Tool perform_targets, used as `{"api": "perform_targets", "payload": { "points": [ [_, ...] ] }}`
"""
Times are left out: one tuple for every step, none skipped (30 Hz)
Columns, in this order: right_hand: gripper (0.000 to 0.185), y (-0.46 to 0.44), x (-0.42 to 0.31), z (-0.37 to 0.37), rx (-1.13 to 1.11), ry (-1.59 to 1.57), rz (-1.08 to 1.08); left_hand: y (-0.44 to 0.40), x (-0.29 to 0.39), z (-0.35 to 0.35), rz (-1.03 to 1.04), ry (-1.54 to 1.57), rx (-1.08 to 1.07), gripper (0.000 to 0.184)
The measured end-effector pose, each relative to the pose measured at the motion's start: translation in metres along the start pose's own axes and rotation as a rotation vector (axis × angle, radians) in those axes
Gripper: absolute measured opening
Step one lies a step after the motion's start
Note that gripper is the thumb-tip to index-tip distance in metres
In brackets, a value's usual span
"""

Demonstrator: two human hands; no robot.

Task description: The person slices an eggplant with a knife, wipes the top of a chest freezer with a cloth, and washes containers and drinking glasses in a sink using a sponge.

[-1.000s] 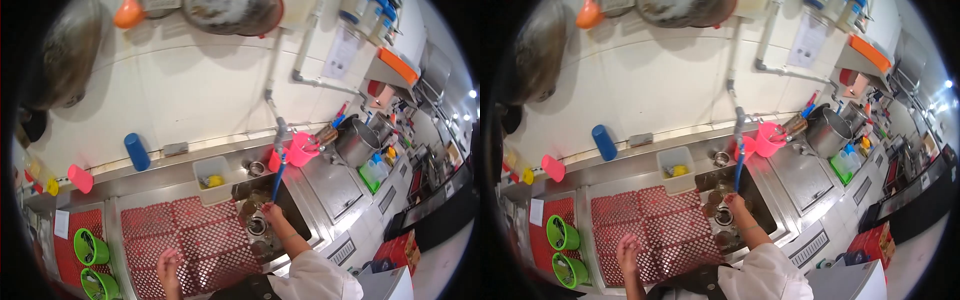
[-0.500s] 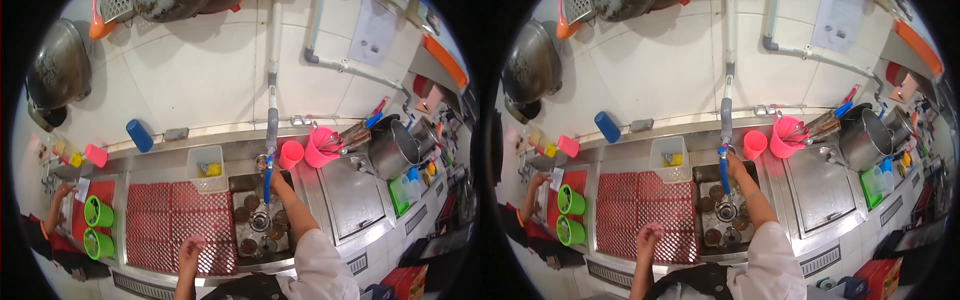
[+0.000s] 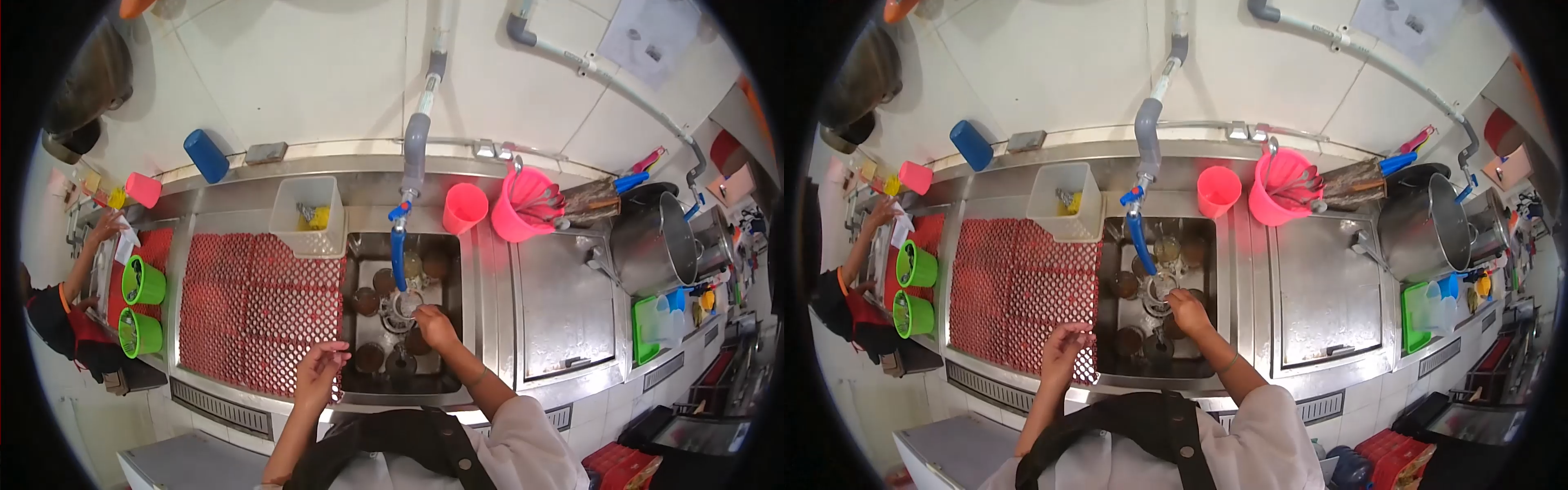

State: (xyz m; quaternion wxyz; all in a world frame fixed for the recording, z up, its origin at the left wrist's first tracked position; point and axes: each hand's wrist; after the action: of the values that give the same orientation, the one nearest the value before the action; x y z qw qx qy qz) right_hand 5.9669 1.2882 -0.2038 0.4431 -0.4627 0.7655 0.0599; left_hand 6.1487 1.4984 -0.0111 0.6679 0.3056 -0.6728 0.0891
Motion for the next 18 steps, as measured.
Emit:
{"api": "perform_targets", "payload": {
  "points": [
    [0.015,0.004,-0.005,0.001,0.039,-0.03,0.007,0.0,0.0,0.0,0.028,-0.009,-0.025,0.017],
    [0.014,0.005,-0.01,0.003,0.081,-0.059,0.011,-0.001,0.0,0.0,0.06,-0.019,-0.051,0.017],
    [0.013,0.009,-0.008,0.007,0.108,-0.143,0.091,-0.002,0.0,-0.001,0.057,-0.022,-0.061,0.017],
    [0.012,0.011,-0.007,0.01,0.135,-0.228,0.17,-0.002,0.001,-0.002,0.056,-0.027,-0.07,0.018],
    [0.013,0.012,-0.006,0.015,0.162,-0.313,0.248,-0.001,0.002,-0.005,0.056,-0.03,-0.081,0.018],
    [0.015,0.011,-0.003,0.021,0.195,-0.565,0.534,0.0,0.002,-0.009,0.068,-0.027,-0.091,0.02],
    [0.017,0.01,0.002,0.027,0.223,-0.816,0.823,0.001,0.002,-0.013,0.079,-0.021,-0.103,0.023],
    [0.019,0.01,0.006,0.032,0.25,-1.064,1.114,0.003,0.002,-0.018,0.09,-0.014,-0.117,0.026],
    [0.019,0.009,0.006,0.041,0.312,-1.14,1.216,0.004,0.0,-0.023,0.086,-0.011,-0.127,0.027],
    [0.018,0.009,0.006,0.045,0.191,-1.177,1.313,0.006,0.0,-0.027,0.081,-0.033,-0.118,0.027],
    [0.018,0.01,0.008,0.048,0.067,-1.211,1.407,0.008,0.0,-0.031,0.077,-0.055,-0.109,0.028],
    [0.018,0.009,0.005,0.047,-0.059,-1.24,1.501,0.011,0.001,-0.036,0.071,-0.075,-0.103,0.028],
    [0.018,0.012,0.001,0.045,-0.154,-1.129,1.479,0.012,0.001,-0.041,0.058,-0.047,-0.106,0.028],
    [0.017,0.016,0.0,0.039,-0.129,-1.194,1.401,0.013,0.0,-0.046,0.062,-0.052,-0.099,0.029],
    [0.017,0.019,-0.007,0.025,-0.106,-1.255,1.319,0.015,-0.002,-0.053,0.054,-0.041,-0.095,0.029],
    [0.017,0.023,-0.009,0.013,-0.088,-1.312,1.235,0.015,-0.003,-0.058,0.046,-0.028,-0.087,0.029],
    [0.018,0.028,-0.005,0.0,0.025,-1.408,1.114,0.016,-0.003,-0.063,0.028,0.003,-0.074,0.029],
    [0.021,0.023,-0.022,-0.025,0.2,-1.36,1.156,0.016,-0.006,-0.067,0.035,0.012,-0.072,0.028]
  ]
}}
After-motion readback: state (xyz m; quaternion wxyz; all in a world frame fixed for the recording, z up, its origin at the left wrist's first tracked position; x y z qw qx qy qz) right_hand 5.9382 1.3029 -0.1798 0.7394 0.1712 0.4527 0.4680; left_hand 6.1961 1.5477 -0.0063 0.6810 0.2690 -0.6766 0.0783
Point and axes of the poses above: each hand's wrist, its own y-axis away from the middle knuckle, its own z-axis out of the palm, x = y × z, and after that the axes turned 12 degrees about -y, right-handed
